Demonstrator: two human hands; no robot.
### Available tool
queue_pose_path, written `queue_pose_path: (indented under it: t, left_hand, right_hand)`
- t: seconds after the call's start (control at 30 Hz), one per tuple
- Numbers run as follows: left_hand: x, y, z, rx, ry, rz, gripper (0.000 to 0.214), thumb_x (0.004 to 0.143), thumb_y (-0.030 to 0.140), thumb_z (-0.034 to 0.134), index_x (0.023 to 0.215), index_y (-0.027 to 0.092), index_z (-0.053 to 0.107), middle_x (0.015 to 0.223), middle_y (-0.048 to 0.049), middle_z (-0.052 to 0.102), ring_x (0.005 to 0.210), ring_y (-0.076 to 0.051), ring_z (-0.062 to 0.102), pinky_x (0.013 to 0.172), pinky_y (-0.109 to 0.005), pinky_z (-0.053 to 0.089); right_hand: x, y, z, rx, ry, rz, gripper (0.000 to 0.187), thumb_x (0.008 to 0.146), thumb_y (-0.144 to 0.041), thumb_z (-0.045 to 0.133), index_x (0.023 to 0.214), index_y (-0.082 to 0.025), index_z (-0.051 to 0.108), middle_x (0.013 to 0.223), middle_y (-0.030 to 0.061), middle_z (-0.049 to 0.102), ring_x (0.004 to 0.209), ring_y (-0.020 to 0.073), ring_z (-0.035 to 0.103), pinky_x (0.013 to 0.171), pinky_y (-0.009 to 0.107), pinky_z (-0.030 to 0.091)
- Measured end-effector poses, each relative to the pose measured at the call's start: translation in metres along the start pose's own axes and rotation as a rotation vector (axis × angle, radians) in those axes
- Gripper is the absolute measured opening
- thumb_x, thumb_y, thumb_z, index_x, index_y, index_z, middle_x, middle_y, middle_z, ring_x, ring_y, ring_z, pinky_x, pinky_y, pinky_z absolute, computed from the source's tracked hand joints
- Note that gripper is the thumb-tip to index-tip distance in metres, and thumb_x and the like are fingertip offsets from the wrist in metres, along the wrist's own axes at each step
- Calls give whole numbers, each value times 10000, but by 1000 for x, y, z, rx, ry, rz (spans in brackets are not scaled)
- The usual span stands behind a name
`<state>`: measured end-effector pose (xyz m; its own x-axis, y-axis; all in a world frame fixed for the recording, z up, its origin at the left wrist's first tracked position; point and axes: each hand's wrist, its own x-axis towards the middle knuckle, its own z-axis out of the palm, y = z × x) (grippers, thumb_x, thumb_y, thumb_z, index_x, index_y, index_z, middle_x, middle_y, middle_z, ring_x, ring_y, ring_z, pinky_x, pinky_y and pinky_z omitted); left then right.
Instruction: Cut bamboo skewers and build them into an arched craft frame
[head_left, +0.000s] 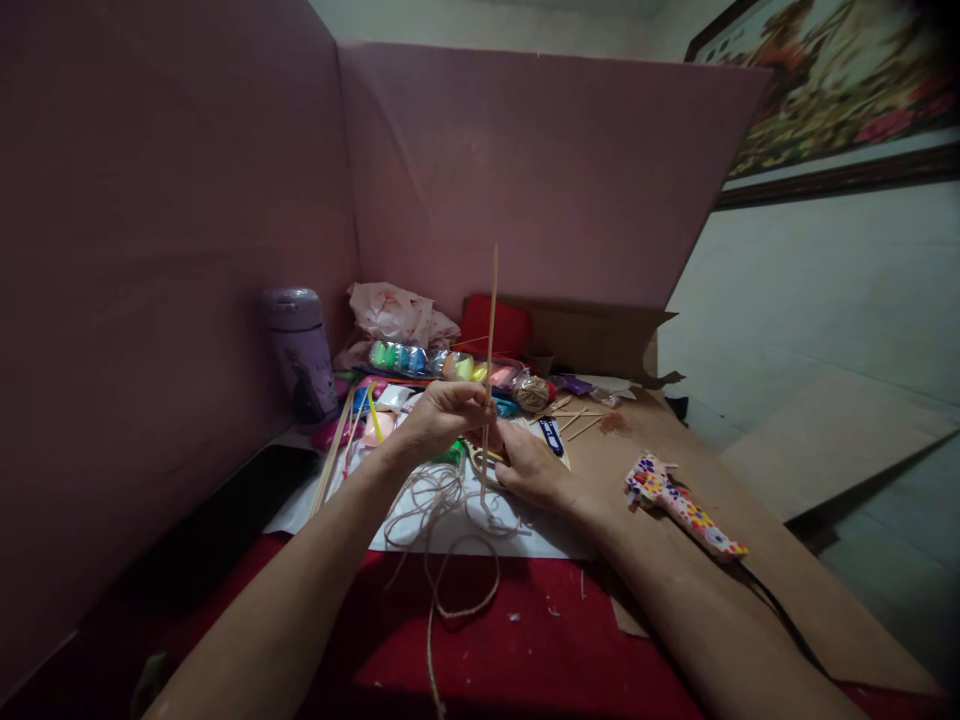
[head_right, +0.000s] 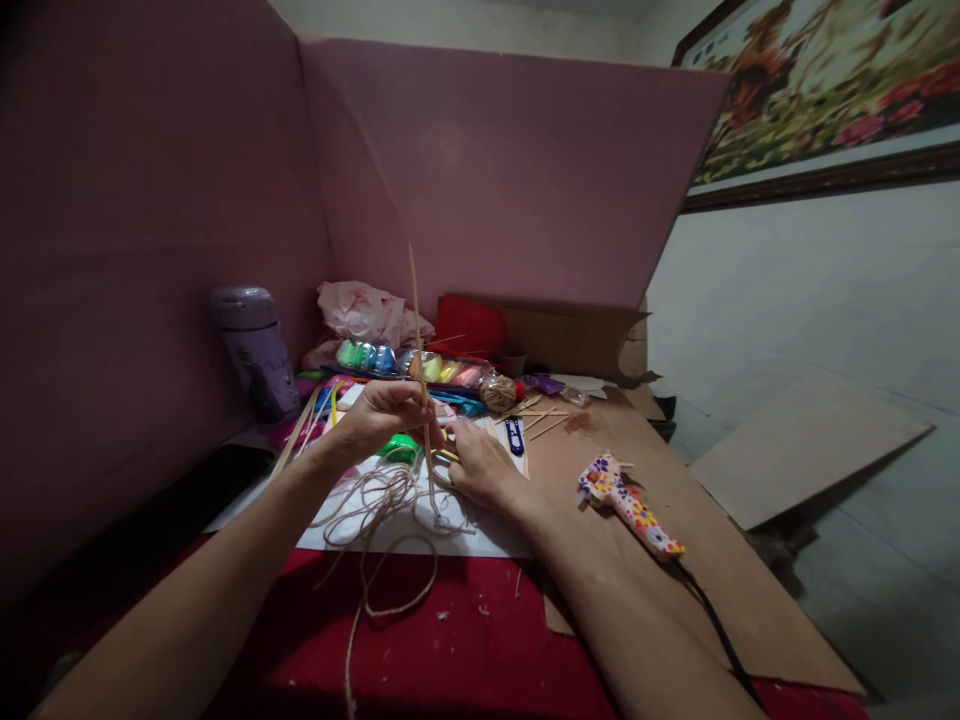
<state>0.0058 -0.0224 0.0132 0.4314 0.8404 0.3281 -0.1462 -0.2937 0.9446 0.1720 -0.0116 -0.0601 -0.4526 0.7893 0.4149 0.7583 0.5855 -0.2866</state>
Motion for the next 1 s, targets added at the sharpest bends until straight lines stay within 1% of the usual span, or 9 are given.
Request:
queue_pose_path:
  t: [0.13, 0.23, 0.3, 0.37, 0.5, 0.6, 0.7, 0.83, 1.0]
  left_hand:
    - [1, -7, 0, -55, -62, 10, 342, 595, 428, 736, 625, 130, 572, 553, -59, 651, 532, -196, 641, 520, -284, 502]
    - [3, -14, -4, -107, -129, 18, 344, 646, 439, 704, 675, 142, 533, 577, -55, 663, 566, -207, 658, 534, -293, 510]
    - [4, -18, -7, -139, -156, 27, 326, 680, 423, 684, 706, 149, 508, 592, -49, 668, 583, -210, 665, 547, -301, 516]
    - [4, -22, -9, -155, -151, 29, 307, 706, 405, 666, 728, 153, 493, 593, -38, 665, 588, -211, 668, 561, -313, 523]
    - [5, -27, -8, -180, -87, 16, 302, 725, 405, 647, 735, 158, 474, 569, -14, 644, 541, -193, 654, 547, -315, 526]
    - [5, -28, -6, -206, -25, 21, 313, 725, 408, 644, 708, 163, 451, 536, 7, 617, 502, -172, 635, 521, -300, 521]
    - [5, -22, -5, -216, 11, 30, 310, 726, 396, 646, 694, 163, 443, 515, 16, 594, 495, -172, 627, 506, -304, 521]
    - [4, -10, -11, -262, 53, 34, 300, 721, 359, 659, 681, 168, 431, 470, 45, 529, 407, -121, 545, 436, -264, 488]
    - [3, 2, -20, -334, 103, -52, 330, 702, 319, 675, 632, 176, 386, 400, 94, 350, 287, -18, 243, 276, -113, 192]
  right_hand:
    - [0, -6, -9, -101, 48, 117, 333, 671, -129, 536, 998, -166, 487, 880, 72, 594, 757, 183, 531, 627, 265, 343]
    - [-1, -9, -18, -26, 107, 237, 390, 661, -192, 605, 1038, -183, 507, 840, 53, 617, 732, 180, 558, 610, 258, 352]
    - [1, -9, -24, 170, 127, 346, 399, 637, -254, 652, 1015, -190, 541, 798, 32, 625, 688, 166, 566, 584, 247, 369]
    - [3, -6, -28, 477, 97, 456, 397, 612, -315, 677, 969, -182, 563, 692, 3, 611, 563, 131, 536, 507, 230, 369]
    - [5, 2, -30, 1037, 31, 592, 476, 570, -381, 720, 952, -195, 506, 442, -98, 457, 328, 69, 365, 341, 186, 277]
    - [3, 2, -30, 1209, 56, 562, 489, 550, -442, 756, 850, -201, 454, 457, -99, 456, 333, 57, 383, 331, 168, 302]
    - [0, -1, -31, 1254, 18, 508, 523, 570, -538, 735, 821, -199, 427, 557, -57, 520, 400, 63, 447, 366, 170, 355]
    - [-2, -3, -32, 1222, -16, 316, 607, 573, -697, 639, 839, -199, 416, 663, -31, 510, 492, 71, 453, 423, 184, 372]
    - [-2, 0, -31, 1138, -31, 133, 661, 612, -745, 558, 948, -187, 447, 688, -24, 471, 523, 74, 390, 454, 195, 320]
